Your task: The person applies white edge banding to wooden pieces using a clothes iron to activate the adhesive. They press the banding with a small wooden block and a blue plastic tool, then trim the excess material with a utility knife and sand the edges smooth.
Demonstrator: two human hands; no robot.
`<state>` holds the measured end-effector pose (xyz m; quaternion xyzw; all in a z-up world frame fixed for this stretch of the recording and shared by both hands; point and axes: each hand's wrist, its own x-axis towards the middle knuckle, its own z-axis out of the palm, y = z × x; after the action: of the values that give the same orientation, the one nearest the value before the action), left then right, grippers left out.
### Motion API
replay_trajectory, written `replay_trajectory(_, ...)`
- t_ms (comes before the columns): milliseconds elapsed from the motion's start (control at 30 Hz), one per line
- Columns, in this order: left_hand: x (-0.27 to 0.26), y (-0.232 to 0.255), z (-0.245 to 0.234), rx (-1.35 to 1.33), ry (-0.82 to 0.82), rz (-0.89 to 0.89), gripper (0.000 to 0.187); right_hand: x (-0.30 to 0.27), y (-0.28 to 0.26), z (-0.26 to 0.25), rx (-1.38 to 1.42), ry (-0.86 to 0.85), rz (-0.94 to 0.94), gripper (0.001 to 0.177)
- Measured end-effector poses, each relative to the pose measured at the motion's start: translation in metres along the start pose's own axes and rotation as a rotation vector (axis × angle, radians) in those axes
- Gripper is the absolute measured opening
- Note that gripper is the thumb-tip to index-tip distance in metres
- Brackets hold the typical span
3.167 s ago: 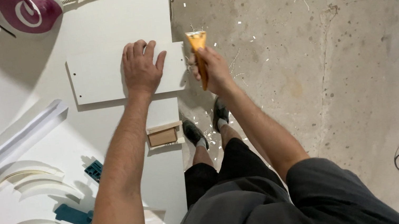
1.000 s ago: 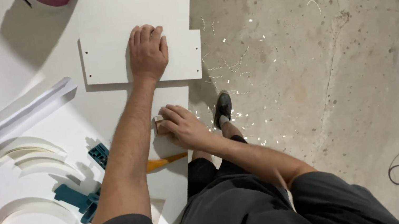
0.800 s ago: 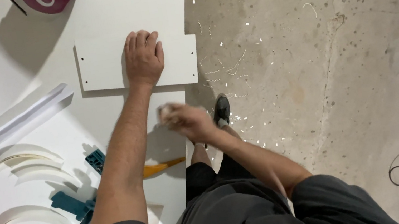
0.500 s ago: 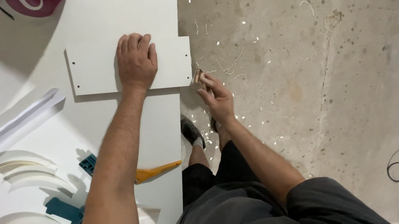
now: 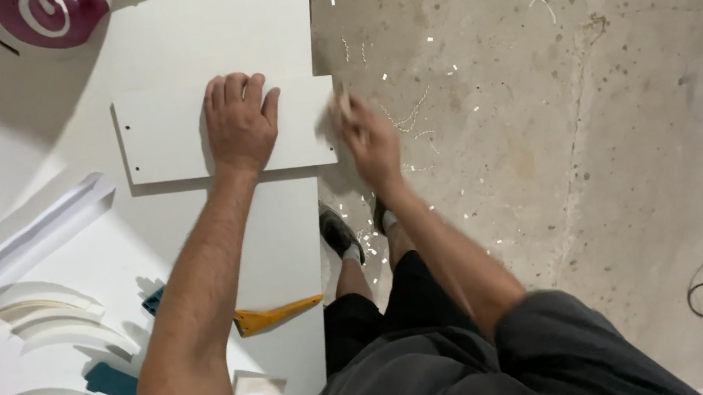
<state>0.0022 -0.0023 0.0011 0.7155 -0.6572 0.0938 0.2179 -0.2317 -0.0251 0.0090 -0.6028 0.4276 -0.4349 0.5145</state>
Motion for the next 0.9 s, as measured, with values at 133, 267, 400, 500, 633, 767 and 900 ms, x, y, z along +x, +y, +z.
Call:
replay_trajectory(133,0.004,0.0,0.0,0.028,-0.015,-0.001,0.032,-0.037,0.007,-0.005,-0.097,-0.009,0.007,0.031)
replay_trajectory(267,-0.001,0.0,0.004,0.04,-0.008,0.031,0.035,0.045,0.01,0.007,-0.013,-0.021,-0.088,0.028)
replay_trajectory(400,0.002,0.0,0.005,0.021,-0.002,-0.015,0.033,-0.009,0.01,-0.002,-0.202,0.003,-0.186,0.026)
replay_trajectory(500,-0.001,0.002,-0.002,0.04,-0.027,-0.021,0.033,-0.029,0.0,-0.001,-0.136,0.018,-0.14,0.031)
replay_trajectory(633,0.004,0.001,-0.001,0.041,-0.046,-0.024,0.034,0.048,0.009,0.009,-0.296,-0.03,-0.287,0.024)
replay_trajectory(767,0.001,0.002,0.002,0.055,-0.027,-0.023,0.034,-0.032,-0.031,0.003,-0.37,-0.043,-0.252,0.022)
replay_trajectory(900,-0.002,0.004,0.004,0.031,-0.028,-0.011,0.036,0.005,0.04,0.007,-0.509,-0.024,-0.455,0.019)
